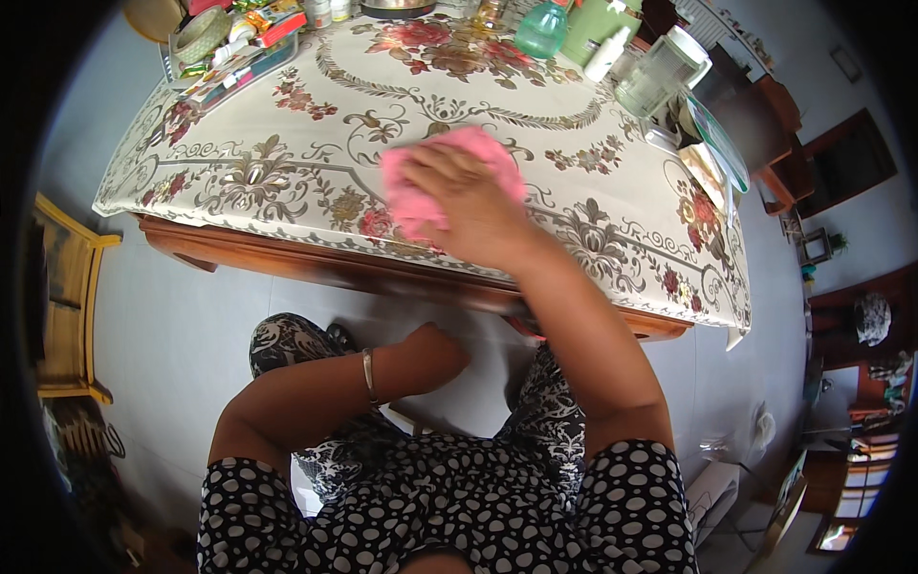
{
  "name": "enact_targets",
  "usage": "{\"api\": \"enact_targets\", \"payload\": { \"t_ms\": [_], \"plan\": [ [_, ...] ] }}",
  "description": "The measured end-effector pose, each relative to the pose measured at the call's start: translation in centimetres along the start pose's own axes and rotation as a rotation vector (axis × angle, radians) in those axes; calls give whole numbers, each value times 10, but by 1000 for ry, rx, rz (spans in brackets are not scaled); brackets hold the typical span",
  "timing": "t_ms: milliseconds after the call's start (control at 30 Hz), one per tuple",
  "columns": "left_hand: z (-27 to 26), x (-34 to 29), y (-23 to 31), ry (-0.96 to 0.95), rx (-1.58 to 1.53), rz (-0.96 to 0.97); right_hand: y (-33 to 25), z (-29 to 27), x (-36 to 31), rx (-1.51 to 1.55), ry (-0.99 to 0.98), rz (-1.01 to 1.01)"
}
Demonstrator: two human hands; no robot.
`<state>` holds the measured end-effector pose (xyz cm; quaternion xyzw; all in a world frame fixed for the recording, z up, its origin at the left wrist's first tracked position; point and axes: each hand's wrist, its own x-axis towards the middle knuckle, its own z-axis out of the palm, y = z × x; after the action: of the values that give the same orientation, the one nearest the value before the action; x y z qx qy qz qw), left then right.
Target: The person wipes a floral-patterned tablecloth with a pink cloth, moving items like a green bottle, a metal container, and a glass pitcher aside to reach the surface. They repeatedly wipe different sections of the tablecloth, occasionally lifting and repositioning objects to clean underneath.
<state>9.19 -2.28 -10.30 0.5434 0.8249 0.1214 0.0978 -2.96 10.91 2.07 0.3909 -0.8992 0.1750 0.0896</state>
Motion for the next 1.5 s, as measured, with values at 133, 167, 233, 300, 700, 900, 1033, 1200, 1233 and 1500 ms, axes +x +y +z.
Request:
{"api": "enact_targets", "payload": {
  "t_ms": [133,167,233,300,700,900,1033,1200,1233,1500],
  "plan": [
    [-3,3,-9,-135,-7,-77,-39,47,86,-18,38,-122],
    [-3,5,-12,-132,-30,-91,-49,55,103,-12,31,-135],
    [0,9,-17,-30,-151,-135,-64,74,132,26,62,-180],
    [1,14,-22,253,-509,-114,-65,92,152,77,138,-235],
    [-9,22,-29,-312,-52,-159,92,34,76,-233,242,212],
    [5,26,-30,-263,36,-109,163,-32,-62,-352,316,429],
    [-13,27,-23,-322,72,-105,187,-65,-145,-346,397,473],
    [5,24,-29,-327,89,-65,203,-108,-243,-396,490,632],
    [9,23,-30,-302,93,-52,205,-116,-260,-420,516,749],
    [12,26,-30,-413,78,-111,236,-169,-397,-674,272,1509]
  ]
}}
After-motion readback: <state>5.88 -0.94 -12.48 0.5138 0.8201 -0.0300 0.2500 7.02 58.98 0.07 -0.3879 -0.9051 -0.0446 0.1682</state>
